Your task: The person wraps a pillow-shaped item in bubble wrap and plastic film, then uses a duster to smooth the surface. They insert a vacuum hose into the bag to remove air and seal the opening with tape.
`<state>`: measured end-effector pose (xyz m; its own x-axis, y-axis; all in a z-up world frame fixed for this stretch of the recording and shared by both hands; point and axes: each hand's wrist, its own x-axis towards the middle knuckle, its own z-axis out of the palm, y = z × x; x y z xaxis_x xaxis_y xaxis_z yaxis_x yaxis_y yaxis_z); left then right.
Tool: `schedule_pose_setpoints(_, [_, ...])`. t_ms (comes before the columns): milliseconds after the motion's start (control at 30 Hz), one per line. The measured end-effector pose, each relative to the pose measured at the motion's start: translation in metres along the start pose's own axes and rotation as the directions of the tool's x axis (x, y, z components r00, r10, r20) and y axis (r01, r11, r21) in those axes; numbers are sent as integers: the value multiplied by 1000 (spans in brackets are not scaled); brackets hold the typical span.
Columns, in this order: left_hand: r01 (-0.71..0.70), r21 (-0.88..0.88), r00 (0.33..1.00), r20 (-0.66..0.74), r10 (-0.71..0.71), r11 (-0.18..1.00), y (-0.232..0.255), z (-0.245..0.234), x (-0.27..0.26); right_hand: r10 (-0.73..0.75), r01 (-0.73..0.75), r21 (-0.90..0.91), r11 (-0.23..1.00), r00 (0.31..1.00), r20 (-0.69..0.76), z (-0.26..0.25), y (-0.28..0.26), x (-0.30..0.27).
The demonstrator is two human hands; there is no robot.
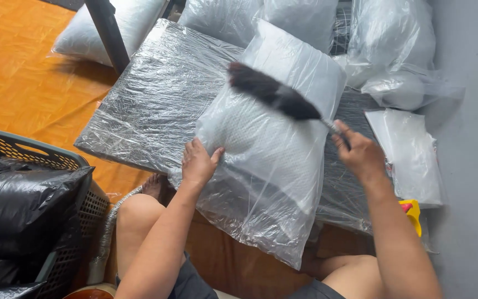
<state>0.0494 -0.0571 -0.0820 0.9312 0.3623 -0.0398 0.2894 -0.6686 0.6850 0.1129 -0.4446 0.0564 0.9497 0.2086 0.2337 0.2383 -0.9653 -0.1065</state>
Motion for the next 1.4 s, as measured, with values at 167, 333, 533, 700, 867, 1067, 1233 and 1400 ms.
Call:
schedule_pose_setpoints(167, [-13, 31, 999, 33, 12, 999, 0, 1, 7, 236, -260, -232, 937, 964, -126, 17, 52, 75])
schedule_pose_setpoints(333, [-18, 51, 997, 73, 14, 999, 1, -4, 11, 158, -158, 26, 987, 987, 27, 18, -4, 44])
schedule_pose_setpoints(533, [-42, 69, 993, 115, 34, 997, 6, -20, 5, 442, -447, -77, 891, 894, -72, 103, 120, 4])
schedule_pose_setpoints(700, [-52, 82, 989, 142, 41, 995, 6, -24, 4, 568, -568, 20, 823, 822, -24, 143, 167, -61])
schedule_pose_setpoints(867, [33, 42, 993, 110, -38, 999, 21, -39, 0, 472, -462, 106, 881, 873, -121, 81, 76, -79])
schedule_pose_setpoints(1067, [223, -99, 958, 207, -199, 970, 51, -47, -13, 378, -686, 673, 278, 722, 580, 52, -43, -111])
schedule_pose_setpoints(1233, [173, -178, 968, 213, -133, 969, 70, -28, -17, 334, -635, 771, -51, 716, 613, 61, -69, -114])
schedule_pose_setpoints(1400, [82, -286, 990, 136, -45, 955, 74, 3, -8, 425, -547, 834, -77, 739, 523, 68, -55, -96])
